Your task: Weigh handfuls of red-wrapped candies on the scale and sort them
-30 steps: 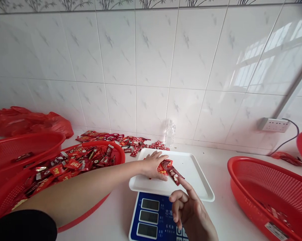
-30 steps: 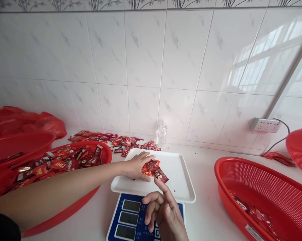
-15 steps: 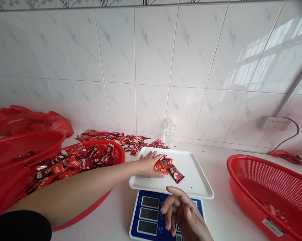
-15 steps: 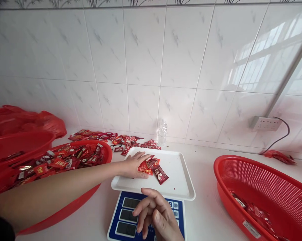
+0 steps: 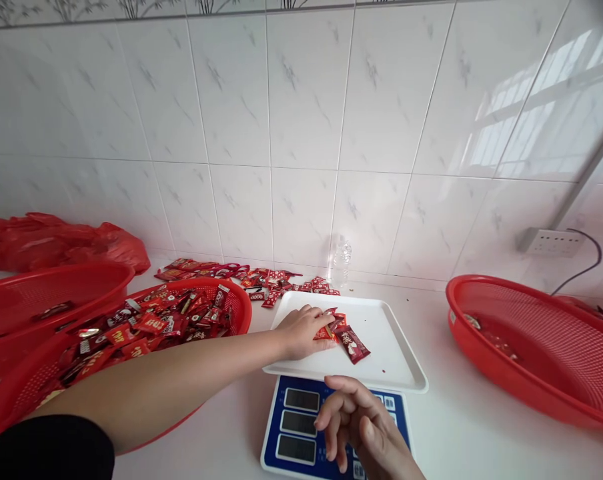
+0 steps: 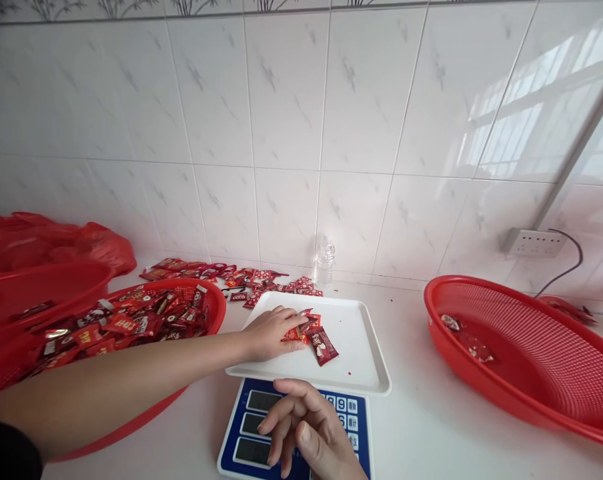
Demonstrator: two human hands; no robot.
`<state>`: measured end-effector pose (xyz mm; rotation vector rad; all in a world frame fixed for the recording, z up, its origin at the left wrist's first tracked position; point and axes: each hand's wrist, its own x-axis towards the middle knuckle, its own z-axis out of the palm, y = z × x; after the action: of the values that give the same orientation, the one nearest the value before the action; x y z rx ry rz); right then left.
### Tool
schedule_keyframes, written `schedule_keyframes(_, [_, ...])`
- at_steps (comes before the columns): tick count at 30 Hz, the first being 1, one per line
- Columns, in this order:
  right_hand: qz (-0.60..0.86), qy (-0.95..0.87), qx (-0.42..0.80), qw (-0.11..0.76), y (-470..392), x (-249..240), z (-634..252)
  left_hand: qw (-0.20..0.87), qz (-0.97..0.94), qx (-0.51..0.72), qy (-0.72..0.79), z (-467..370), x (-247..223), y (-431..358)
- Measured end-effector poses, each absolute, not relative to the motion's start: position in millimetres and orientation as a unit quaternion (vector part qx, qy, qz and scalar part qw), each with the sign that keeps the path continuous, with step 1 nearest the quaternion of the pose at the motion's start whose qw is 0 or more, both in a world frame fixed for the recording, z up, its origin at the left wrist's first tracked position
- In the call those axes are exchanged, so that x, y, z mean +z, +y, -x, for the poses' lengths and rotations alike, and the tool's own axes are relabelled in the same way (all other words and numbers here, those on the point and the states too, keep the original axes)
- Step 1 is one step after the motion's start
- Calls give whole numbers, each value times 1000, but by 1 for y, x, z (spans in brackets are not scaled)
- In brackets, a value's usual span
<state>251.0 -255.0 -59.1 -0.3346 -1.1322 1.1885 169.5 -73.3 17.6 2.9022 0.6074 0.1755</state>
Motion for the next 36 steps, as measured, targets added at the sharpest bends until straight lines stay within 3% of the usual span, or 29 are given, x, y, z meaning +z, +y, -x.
schedule_keyframes(5, [157, -503, 529, 665, -254, -59, -251, 104, -972, 59, 203, -172, 17, -72])
schedule_keyframes(12, [182, -499, 526, 664, -256, -59, -251, -41, -986, 30, 160, -169, 26, -69])
schedule_keyframes(17, [193, -500, 531, 656, -259, -55, -250, -29, -979, 75, 188, -160, 37, -64])
schedule_keyframes(22, [211, -498, 534, 650, -263, -52, -249, 134, -945, 223, 200, -158, 47, -64])
schedule_keyframes(28, [235, -491, 510, 666, -266, -52, -246, 529, -700, 404, 259, -149, 67, -98])
schedule_keyframes(33, [319, -369, 296, 821, -265, -49, -254, 730, -477, 460, 168, -118, 65, -132])
schedule_keyframes(36, [375, -285, 210, 857, -262, -43, -265, 787, -404, 439, 158, -104, 47, -133])
